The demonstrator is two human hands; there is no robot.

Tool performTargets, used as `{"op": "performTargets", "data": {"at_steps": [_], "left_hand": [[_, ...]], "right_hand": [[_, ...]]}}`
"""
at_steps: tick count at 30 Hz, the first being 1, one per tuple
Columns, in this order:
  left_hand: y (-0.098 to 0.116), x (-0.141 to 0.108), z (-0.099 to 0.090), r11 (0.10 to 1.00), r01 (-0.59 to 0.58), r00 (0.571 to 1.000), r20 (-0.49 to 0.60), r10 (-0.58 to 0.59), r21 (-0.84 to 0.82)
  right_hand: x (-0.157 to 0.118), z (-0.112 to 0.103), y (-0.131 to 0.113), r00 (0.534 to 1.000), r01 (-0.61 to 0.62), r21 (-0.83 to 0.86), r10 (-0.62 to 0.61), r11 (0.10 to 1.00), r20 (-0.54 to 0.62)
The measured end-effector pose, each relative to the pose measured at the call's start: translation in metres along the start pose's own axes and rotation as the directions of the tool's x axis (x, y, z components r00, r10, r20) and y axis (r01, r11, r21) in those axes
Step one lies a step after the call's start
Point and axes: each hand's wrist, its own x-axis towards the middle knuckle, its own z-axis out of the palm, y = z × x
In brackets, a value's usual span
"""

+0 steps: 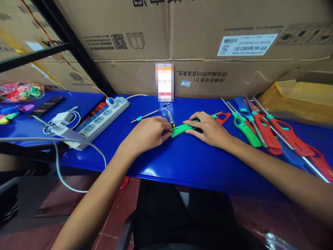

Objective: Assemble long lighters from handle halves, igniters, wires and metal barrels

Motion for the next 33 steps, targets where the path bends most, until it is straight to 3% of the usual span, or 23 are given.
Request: {"op": "performTargets", "data": {"at_steps": [11,22,29,33], "left_hand": [[0.030,0.028,-0.020,0.959,0.078,0.979,0.163,-0.126,0.273],[0.022,0.031,-0.008,0.976,0.021,0.988,0.145,-0.053,0.218],[0.047,0.041,-0.002,0.941,0.221,0.953,0.148,-0.264,0.256],[0.051,0.046,-0.007,0.933,0.264,0.938,0.160,-0.307,0.243]], "right_hand": [[0.000,-0.001,-0.001,1.000,0.005,-0.022,-0.005,1.000,0.009],[0.000,-0.002,-0.001,1.000,-0.012,-0.013,0.012,1.000,0.021],[0.000,-0.002,-0.003,1.000,-0.005,-0.026,0.006,1.000,0.018],[0.001,-0.003,-0.003,1.000,-0.008,-0.027,0.008,1.000,0.025]]}}
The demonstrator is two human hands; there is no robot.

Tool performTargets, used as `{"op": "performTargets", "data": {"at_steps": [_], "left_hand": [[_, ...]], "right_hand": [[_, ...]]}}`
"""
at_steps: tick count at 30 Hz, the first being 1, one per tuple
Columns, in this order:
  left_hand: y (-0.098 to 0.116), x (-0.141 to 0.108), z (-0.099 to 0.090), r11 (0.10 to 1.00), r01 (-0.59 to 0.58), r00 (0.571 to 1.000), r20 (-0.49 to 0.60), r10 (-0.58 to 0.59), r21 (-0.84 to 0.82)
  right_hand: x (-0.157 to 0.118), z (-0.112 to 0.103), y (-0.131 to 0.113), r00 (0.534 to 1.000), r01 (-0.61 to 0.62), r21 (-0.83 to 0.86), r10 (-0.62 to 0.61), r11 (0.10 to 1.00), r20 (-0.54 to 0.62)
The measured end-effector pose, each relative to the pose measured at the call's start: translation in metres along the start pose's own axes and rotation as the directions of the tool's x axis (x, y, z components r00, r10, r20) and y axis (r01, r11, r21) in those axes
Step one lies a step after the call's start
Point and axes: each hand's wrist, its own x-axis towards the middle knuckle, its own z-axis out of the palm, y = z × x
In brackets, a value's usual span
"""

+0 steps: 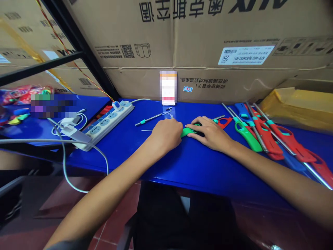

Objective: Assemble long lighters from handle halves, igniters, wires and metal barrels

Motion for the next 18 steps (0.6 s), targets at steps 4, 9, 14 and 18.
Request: {"op": "performTargets", "data": {"at_steps": [4,9,14,18], "left_hand": [[-0.027,0.003,-0.001,0.992,-0.027,0.999,-0.044,0.021,-0.127],[-0.070,0.007,0.009,0.948,-0.226,0.968,-0.159,0.194,-0.225],[-0.081,0.005,0.015,0.946,-0.243,0.965,-0.148,0.214,-0.215],[-0.079,0.003,0.019,0.936,-0.282,0.959,-0.101,0.266,-0.210]], "right_hand": [[0.000,-0.001,0.000,1.000,0.008,0.006,-0.007,1.000,-0.010],[0.000,0.000,-0.001,1.000,-0.005,0.011,0.005,1.000,-0.009],[0.000,0.001,-0.001,1.000,-0.010,0.003,0.010,1.000,-0.009],[0.000,0.000,-0.001,1.000,-0.012,0.007,0.012,1.000,-0.004]]}}
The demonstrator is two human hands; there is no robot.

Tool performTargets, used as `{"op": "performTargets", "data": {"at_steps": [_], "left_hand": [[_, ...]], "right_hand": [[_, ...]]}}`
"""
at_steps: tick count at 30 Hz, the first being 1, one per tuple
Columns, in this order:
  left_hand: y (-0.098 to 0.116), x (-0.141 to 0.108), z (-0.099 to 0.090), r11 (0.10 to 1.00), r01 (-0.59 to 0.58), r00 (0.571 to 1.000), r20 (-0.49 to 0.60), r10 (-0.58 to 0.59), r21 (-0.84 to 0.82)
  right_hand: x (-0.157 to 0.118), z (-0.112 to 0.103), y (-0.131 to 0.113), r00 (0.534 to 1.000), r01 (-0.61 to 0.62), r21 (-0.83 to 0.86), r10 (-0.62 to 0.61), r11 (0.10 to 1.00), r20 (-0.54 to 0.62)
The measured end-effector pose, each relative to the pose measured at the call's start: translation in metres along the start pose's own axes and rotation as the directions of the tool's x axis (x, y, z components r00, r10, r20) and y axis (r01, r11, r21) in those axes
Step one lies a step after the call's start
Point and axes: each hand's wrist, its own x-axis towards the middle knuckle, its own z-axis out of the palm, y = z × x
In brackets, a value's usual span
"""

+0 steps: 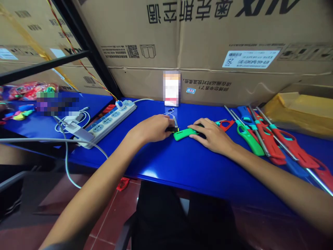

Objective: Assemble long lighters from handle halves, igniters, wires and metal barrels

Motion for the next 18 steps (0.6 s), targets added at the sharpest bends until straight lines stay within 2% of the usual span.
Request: {"op": "performTargets", "data": {"at_steps": [3,5,6,7,9,11,14,18], "left_hand": [[0.001,-0.002,-0.002,0.994,0.041,0.999,0.031,-0.044,0.100],[0.003,-0.005,-0.009,0.990,0.066,0.998,-0.021,-0.064,0.123],[0.005,-0.007,-0.013,0.993,0.066,0.995,-0.086,-0.057,0.101],[0.006,-0.009,-0.017,0.998,0.044,0.983,-0.180,-0.034,0.050],[0.009,-0.011,-0.023,0.984,-0.025,0.921,-0.386,-0.047,-0.178],[0.012,-0.010,-0.023,0.890,-0.149,0.853,-0.512,-0.105,-0.431],[0.012,-0.007,-0.013,0.749,-0.264,0.811,-0.560,-0.169,-0.608],[0.007,-0.006,0.000,0.726,-0.265,0.783,-0.581,-0.222,-0.635]], "right_hand": [[0.000,-0.001,-0.001,1.000,0.003,-0.020,-0.003,1.000,0.001],[0.000,-0.001,-0.002,1.000,0.005,-0.029,-0.004,1.000,0.001],[0.000,-0.001,-0.003,1.000,0.005,-0.028,-0.005,1.000,0.000],[0.000,-0.001,-0.003,1.000,0.005,-0.024,-0.005,1.000,-0.001],[0.001,-0.002,-0.003,1.000,0.006,-0.008,-0.006,1.000,-0.001],[0.001,-0.003,-0.003,1.000,0.004,0.009,-0.004,1.000,0.006],[0.001,-0.003,0.000,1.000,0.002,0.014,-0.002,1.000,0.011],[0.000,-0.002,0.002,1.000,0.006,0.007,-0.006,1.000,0.018]]}}
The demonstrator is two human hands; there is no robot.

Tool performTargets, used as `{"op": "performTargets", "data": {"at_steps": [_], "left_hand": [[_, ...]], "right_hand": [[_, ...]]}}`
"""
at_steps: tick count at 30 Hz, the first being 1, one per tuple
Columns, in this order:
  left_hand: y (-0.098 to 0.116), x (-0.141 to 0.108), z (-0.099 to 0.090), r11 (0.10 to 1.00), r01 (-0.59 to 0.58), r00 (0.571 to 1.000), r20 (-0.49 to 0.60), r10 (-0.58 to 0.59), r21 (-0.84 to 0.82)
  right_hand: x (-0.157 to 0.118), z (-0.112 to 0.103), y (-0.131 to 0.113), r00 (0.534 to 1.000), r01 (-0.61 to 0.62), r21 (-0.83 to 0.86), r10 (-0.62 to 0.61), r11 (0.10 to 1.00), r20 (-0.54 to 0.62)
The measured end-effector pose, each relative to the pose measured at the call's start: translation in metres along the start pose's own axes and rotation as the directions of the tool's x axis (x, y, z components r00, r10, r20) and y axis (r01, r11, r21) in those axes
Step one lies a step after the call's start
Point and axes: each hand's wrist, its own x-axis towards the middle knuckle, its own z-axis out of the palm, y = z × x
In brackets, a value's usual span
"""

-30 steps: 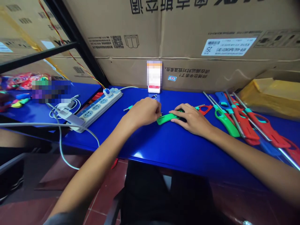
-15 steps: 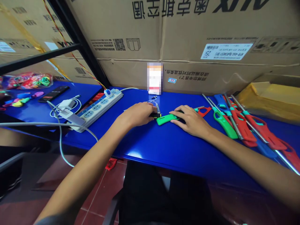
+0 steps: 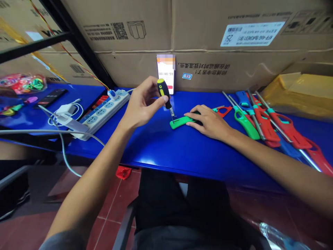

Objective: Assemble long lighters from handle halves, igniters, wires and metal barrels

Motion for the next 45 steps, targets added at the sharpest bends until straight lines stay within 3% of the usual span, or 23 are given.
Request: {"op": "performTargets", "data": {"at_steps": [15,25,45], "left_hand": [[-0.013,-0.009,0.008,0.993,-0.036,0.997,-0.058,0.043,0.113],[-0.031,-0.005,0.010,0.985,-0.153,0.986,-0.086,0.145,-0.083],[-0.023,-0.009,0.015,0.980,-0.152,0.988,-0.058,0.146,-0.131]], "right_hand": [[-0.001,0.001,0.000,1.000,0.018,-0.004,-0.018,1.000,-0.020],[0.000,0.001,0.000,1.000,0.017,-0.011,-0.017,1.000,-0.014],[-0.001,0.001,-0.002,1.000,0.013,-0.054,-0.014,0.998,-0.015]]}}
